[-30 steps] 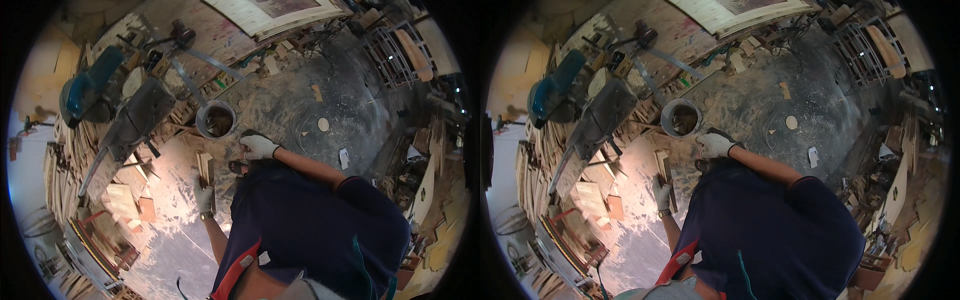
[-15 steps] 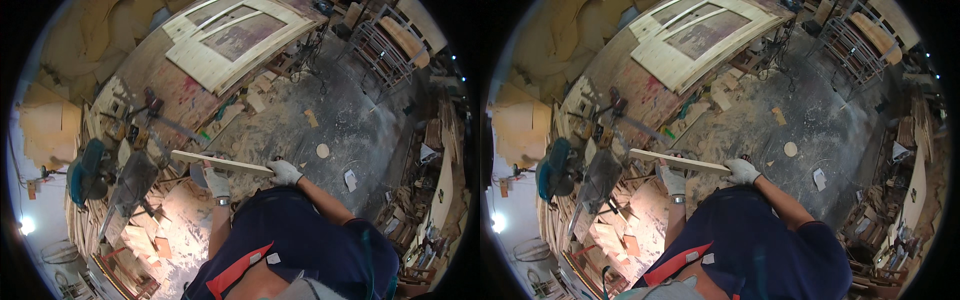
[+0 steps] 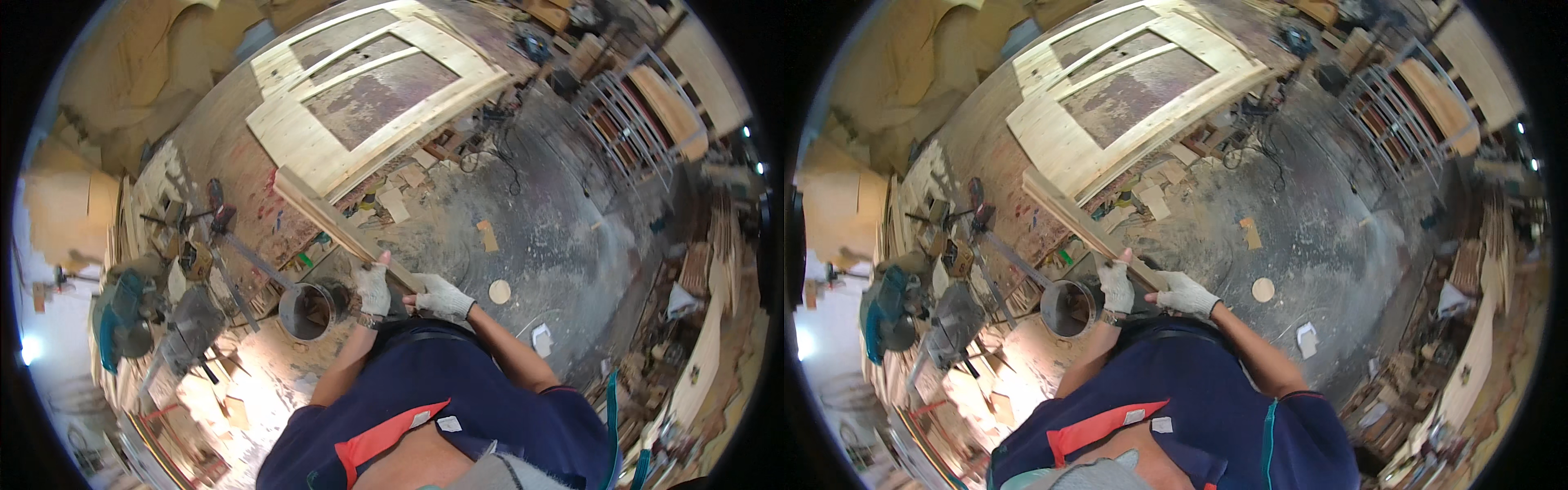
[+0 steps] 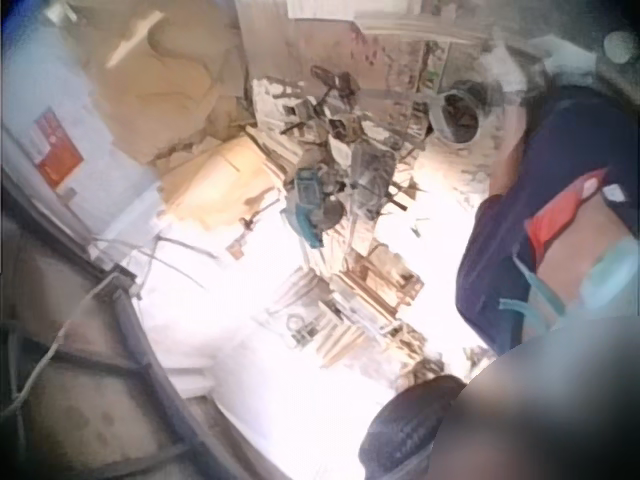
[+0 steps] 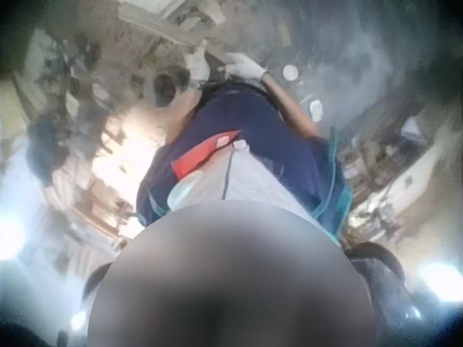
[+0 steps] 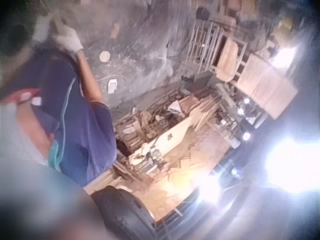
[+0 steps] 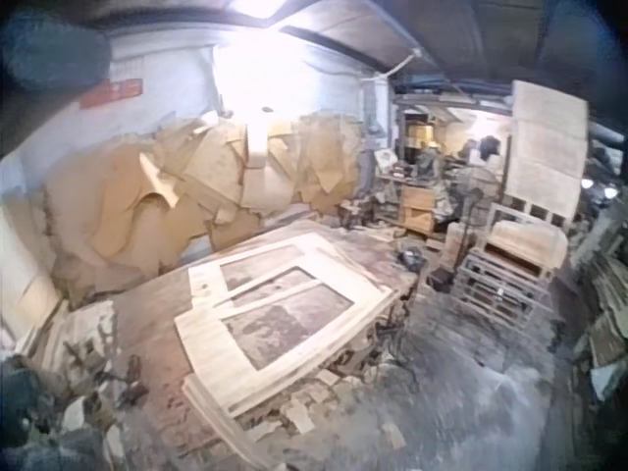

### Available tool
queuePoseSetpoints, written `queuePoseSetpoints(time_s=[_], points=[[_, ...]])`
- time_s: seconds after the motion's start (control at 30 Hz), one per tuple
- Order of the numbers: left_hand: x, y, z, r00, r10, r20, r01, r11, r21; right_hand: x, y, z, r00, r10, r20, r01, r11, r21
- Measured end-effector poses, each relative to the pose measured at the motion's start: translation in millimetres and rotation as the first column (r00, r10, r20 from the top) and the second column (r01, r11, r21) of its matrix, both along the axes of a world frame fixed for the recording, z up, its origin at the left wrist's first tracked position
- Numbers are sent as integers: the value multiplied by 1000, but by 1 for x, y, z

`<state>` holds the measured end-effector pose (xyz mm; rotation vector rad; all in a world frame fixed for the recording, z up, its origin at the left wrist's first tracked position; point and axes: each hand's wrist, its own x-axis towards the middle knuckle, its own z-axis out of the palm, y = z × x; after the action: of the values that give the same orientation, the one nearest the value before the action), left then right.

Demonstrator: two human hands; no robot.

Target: The person assembles a wooden frame by arranging pieces on a workbench, cutting a strip with a miter saw, and fitting it into the frame. They then move the frame to another table and handle a large sheet of plywood.

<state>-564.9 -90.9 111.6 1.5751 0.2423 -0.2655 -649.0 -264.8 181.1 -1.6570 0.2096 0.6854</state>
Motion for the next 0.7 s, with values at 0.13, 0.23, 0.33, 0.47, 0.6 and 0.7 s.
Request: queuePoseSetpoints(time_s=[0.13,0.23,0.33,0.47,0.6,0.7], points=[[73,-20,16,989,136,60,-133,990,-43,53,-17,-1,978,-25,209,54,989,-134],[138,-25,26,987,142,81,-143,990,3,79,-63,-38,988,-33,151,71,965,-253],[227,-11,-11,992,108,69,-123,954,274,96,-109,-59,993,-87,73,109,911,-398],[339,-12,-32,985,157,69,-170,840,515,123,-156,-63,989,-145,-28,103,816,-569],[428,-23,-17,986,159,-39,-100,773,627,168,-179,-62,980,-198,-6,157,796,-585],[456,-37,-25,992,128,16,-79,499,863,213,-183,-64,985,-162,63,166,761,-627]])
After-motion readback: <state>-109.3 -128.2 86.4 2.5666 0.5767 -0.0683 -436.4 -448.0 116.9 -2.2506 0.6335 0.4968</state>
